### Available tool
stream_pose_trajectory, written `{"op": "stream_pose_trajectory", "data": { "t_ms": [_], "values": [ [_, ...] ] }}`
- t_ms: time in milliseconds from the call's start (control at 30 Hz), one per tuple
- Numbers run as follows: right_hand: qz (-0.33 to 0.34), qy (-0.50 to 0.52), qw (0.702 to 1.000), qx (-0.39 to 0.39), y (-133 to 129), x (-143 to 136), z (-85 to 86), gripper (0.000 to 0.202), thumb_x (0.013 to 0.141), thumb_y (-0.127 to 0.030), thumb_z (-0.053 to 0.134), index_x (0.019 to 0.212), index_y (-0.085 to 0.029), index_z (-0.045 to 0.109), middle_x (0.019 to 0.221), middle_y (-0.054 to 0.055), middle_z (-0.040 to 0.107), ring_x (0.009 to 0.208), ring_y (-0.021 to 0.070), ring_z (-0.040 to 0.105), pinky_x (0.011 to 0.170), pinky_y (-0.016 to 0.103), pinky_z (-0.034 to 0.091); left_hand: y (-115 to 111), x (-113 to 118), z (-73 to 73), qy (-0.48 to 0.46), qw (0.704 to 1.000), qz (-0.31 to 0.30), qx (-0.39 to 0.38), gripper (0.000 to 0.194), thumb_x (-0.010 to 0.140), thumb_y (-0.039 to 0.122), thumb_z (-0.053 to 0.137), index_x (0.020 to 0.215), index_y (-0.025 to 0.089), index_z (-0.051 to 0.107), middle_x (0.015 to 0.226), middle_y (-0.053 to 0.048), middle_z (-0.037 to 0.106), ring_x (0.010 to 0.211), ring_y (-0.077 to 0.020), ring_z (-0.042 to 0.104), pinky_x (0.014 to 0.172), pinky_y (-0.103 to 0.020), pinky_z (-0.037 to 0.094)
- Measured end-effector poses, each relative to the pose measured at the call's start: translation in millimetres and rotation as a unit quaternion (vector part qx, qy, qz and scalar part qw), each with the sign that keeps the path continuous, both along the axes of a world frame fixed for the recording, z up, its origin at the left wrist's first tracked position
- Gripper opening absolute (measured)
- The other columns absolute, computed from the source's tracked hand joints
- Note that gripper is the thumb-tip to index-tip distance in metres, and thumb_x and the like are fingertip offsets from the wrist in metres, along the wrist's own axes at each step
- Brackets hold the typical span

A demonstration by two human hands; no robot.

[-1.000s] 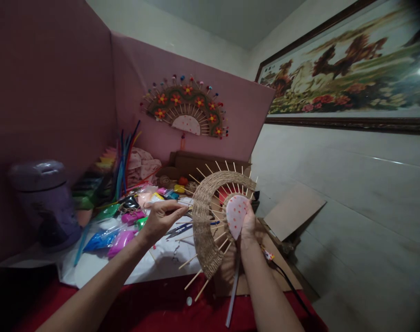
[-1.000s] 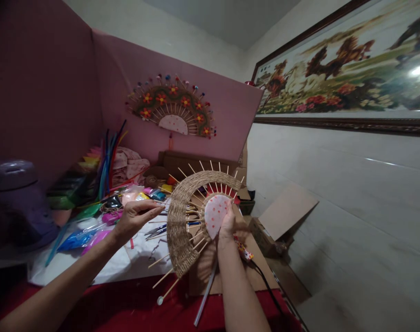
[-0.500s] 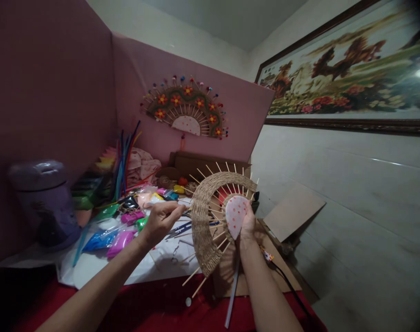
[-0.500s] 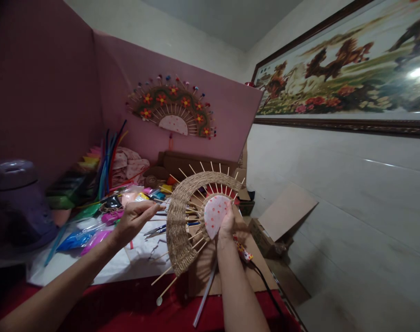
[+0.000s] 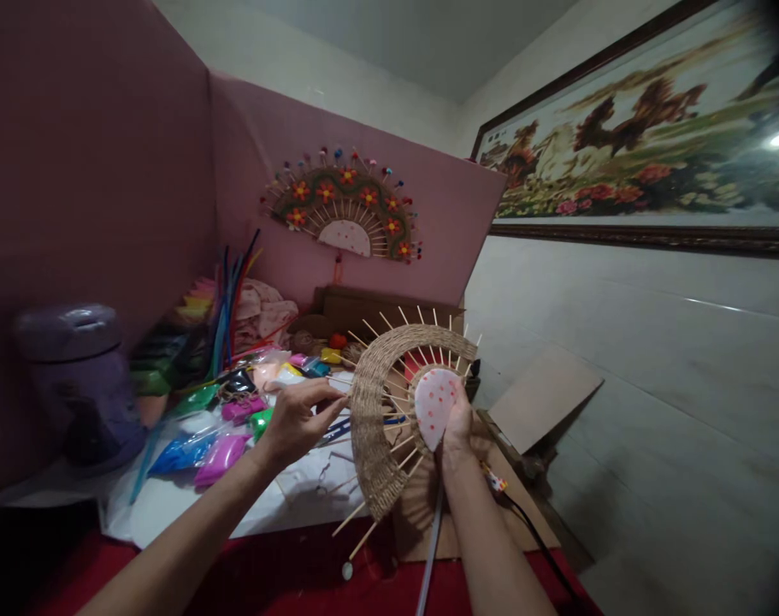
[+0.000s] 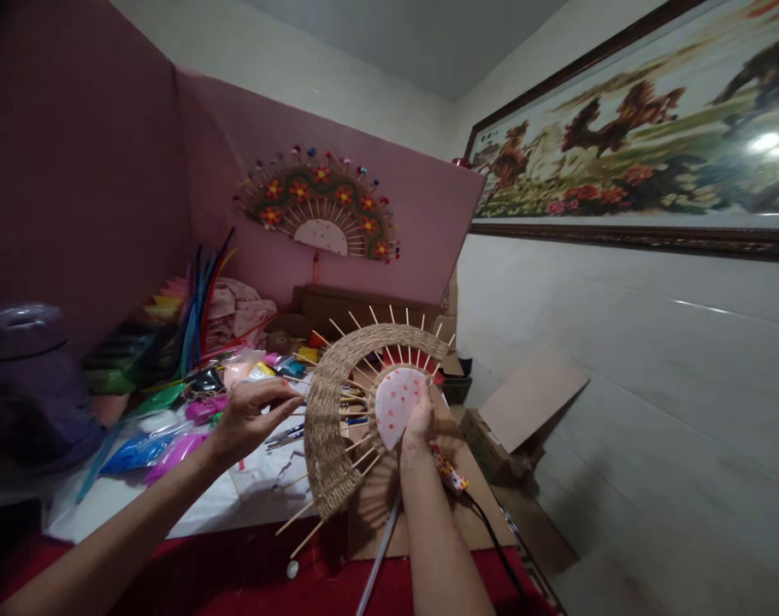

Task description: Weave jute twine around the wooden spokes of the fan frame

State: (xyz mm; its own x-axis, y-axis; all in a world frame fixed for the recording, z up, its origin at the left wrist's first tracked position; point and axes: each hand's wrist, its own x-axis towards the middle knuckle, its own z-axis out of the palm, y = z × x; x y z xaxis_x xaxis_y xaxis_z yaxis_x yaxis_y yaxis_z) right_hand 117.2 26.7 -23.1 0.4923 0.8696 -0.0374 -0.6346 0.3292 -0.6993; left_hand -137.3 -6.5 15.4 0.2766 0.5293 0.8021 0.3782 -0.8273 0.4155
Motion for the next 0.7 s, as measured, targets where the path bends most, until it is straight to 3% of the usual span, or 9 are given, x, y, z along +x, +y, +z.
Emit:
{"op": "stream_pose_trajectory", "data": {
  "t_ms": [133, 333, 533, 700],
  "values": [
    [-0.013, -0.009, 1.000, 0.002, 3.5, 3.6, -3.8, 0.036, 0.077, -0.050, 0.050, 0.087, -0.018, 0.063, 0.075, 0.000, 0.070, 0.066, 0.0151, 0.065, 0.067, 0.031, 0.052, 1.8, -0.9, -1.1, 0.009, 0.998, 0.037, 0.048, 0.013, 0.077, 0.024, 0.059, 0.067, 0.015, 0.063, 0.058, 0.000, 0.055, 0.053, -0.0090, 0.048, 0.053, -0.022, 0.037],
    [-0.030, -0.012, 0.999, 0.006, 7.5, 8.2, -6.2, 0.038, 0.077, -0.050, 0.048, 0.090, -0.016, 0.061, 0.077, 0.000, 0.069, 0.067, 0.0150, 0.064, 0.068, 0.031, 0.051, -2.1, -0.9, 0.7, 0.052, 0.976, 0.142, 0.154, 0.014, 0.075, 0.026, 0.062, 0.064, 0.018, 0.064, 0.064, -0.001, 0.055, 0.061, -0.0114, 0.051, 0.058, -0.023, 0.038],
    [-0.039, -0.017, 0.999, 0.006, 5.1, 6.4, -1.4, 0.044, 0.076, -0.055, 0.046, 0.090, -0.016, 0.060, 0.078, 0.002, 0.068, 0.068, 0.0166, 0.064, 0.068, 0.033, 0.051, -7.6, 1.9, 0.8, 0.090, 0.967, 0.125, 0.202, 0.011, 0.077, 0.020, 0.058, 0.068, 0.016, 0.063, 0.062, -0.002, 0.056, 0.062, -0.0126, 0.050, 0.059, -0.024, 0.038],
    [-0.056, -0.038, 0.997, 0.024, 7.6, 10.4, -5.1, 0.041, 0.077, -0.052, 0.044, 0.087, -0.015, 0.060, 0.076, 0.002, 0.068, 0.067, 0.0167, 0.063, 0.066, 0.032, 0.051, -9.4, 2.5, 0.5, 0.089, 0.977, 0.075, 0.180, 0.012, 0.078, 0.020, 0.057, 0.069, 0.016, 0.064, 0.061, -0.002, 0.057, 0.060, -0.0121, 0.049, 0.058, -0.025, 0.037]
  ]
}}
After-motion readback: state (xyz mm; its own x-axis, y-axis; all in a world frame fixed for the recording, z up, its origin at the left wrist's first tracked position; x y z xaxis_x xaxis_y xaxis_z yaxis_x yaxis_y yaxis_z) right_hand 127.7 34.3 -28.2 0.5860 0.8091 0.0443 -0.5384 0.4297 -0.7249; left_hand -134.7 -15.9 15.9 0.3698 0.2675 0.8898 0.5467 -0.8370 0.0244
